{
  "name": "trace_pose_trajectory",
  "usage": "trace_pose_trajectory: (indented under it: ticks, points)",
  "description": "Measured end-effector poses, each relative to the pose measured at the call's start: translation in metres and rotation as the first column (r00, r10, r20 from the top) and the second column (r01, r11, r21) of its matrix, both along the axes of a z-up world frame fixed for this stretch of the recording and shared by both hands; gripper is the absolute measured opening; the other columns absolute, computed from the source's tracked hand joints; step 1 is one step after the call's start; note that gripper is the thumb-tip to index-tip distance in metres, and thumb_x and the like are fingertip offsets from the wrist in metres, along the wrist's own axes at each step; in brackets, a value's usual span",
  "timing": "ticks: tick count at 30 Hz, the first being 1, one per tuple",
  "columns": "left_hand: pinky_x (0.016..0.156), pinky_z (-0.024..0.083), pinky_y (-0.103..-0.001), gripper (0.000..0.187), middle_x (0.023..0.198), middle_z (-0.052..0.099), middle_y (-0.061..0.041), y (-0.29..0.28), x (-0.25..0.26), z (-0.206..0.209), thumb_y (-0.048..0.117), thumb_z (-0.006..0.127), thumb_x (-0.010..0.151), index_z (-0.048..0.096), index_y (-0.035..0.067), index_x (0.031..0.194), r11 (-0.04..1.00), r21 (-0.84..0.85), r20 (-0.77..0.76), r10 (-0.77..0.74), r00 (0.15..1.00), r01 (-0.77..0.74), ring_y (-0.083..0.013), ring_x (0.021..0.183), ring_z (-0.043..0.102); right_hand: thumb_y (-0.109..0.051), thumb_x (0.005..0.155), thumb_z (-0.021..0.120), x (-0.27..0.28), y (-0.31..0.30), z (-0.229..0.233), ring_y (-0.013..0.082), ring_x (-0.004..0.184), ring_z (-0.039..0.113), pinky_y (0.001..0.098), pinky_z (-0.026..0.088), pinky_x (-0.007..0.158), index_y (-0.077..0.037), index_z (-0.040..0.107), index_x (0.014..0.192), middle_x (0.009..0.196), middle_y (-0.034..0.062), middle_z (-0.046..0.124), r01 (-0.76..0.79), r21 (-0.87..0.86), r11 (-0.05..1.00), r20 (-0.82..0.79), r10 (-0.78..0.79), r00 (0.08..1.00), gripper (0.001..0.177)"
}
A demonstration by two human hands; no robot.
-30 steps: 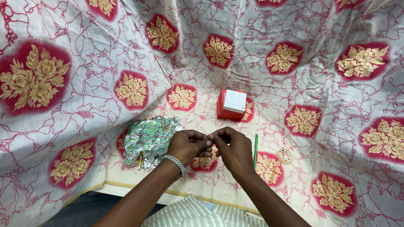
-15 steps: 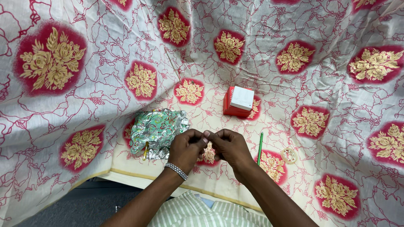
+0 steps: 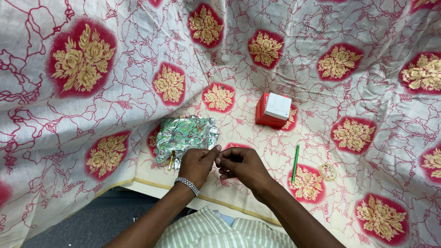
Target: The person wraps a small white box with silver foil and green patterned paper, then secures it with clear tape. They fold the paper around the box, smooth the edges, and apply tape to hold the wrapping in place.
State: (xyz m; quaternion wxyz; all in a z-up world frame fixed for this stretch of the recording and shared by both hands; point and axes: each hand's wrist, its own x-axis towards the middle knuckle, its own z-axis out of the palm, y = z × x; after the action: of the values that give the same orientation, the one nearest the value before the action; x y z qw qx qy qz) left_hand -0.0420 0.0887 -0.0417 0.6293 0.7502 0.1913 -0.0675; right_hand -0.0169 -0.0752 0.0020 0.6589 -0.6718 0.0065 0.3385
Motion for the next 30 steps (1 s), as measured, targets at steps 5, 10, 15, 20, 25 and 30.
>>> trace_pose_trajectory:
  ticks: [5,10,15,20,25,30]
  points:
    - [0.047,0.038,-0.034,0.029,0.046,0.055,-0.003,0.017,-0.005,0.013,0.019,0.064,0.081,0.07,0.001,0.059,0.996,0.092,0.164,0.004,0.986,-0.02,-0.0119,0.045,0.049,-0.014,0.095,0.067,-0.002,0.01,0.003,0.0109,0.074,0.068,0.0291,0.059,0.071,-0.001,0.071,0.099,0.083,0.0038,0.07,-0.153,-0.087,0.984,0.036,0.157,0.987,0.015]
    - [0.057,0.046,-0.039,0.023,0.057,0.059,-0.01,0.028,0.004,0.02,0.018,0.069,0.081,0.061,0.0,0.069,0.947,0.288,0.09,0.123,0.988,-0.144,-0.0227,0.053,0.057,-0.013,0.091,0.065,-0.014,0.025,0.003,0.0092,0.071,0.069,0.0279,0.059,0.067,-0.005,0.074,0.096,0.08,-0.0005,0.073,-0.374,-0.142,0.916,0.035,0.382,0.923,0.014]
    - [0.064,0.054,-0.038,0.016,0.067,0.066,-0.007,0.023,0.014,0.012,0.011,0.073,0.074,0.06,0.005,0.082,0.943,0.307,0.166,0.078,0.983,-0.127,-0.0217,0.063,0.067,-0.024,0.085,0.082,-0.015,0.017,0.003,0.0096,0.067,0.064,0.0303,0.054,0.066,0.001,0.077,0.089,0.074,0.0025,0.072,-0.276,-0.48,0.833,0.25,0.431,0.867,0.026]
    - [0.07,0.057,-0.033,0.016,0.076,0.074,-0.006,0.0,0.034,0.018,0.017,0.082,0.076,0.073,0.005,0.083,0.924,0.383,0.193,-0.089,0.977,0.009,-0.0182,0.072,0.073,-0.02,0.086,0.071,0.002,-0.016,0.004,0.0099,0.067,0.066,0.031,0.056,0.064,-0.008,0.077,0.103,0.078,0.0007,0.073,0.074,-0.46,0.885,0.277,0.064,0.959,0.021]
    - [0.06,0.059,-0.03,0.024,0.084,0.077,-0.008,-0.03,0.064,0.029,0.02,0.073,0.089,0.075,0.005,0.108,0.993,0.072,-0.046,-0.092,0.995,0.095,-0.0191,0.072,0.077,-0.021,0.09,0.069,0.03,-0.057,0.006,0.0107,0.08,0.069,0.0308,0.061,0.068,-0.009,0.069,0.121,0.093,0.0047,0.073,0.365,-0.443,0.819,0.232,-0.289,0.929,0.034]
    - [0.084,0.056,-0.034,0.056,0.121,0.072,-0.01,-0.064,0.109,0.009,0.03,0.071,0.087,0.058,0.005,0.135,0.989,0.017,0.129,-0.149,0.98,0.148,-0.0203,0.103,0.07,-0.029,0.089,0.071,0.06,-0.097,0.01,0.0187,0.109,0.065,0.0377,0.056,0.092,-0.006,0.052,0.142,0.129,0.0078,0.063,0.478,-0.368,0.798,0.29,-0.39,0.874,0.06]
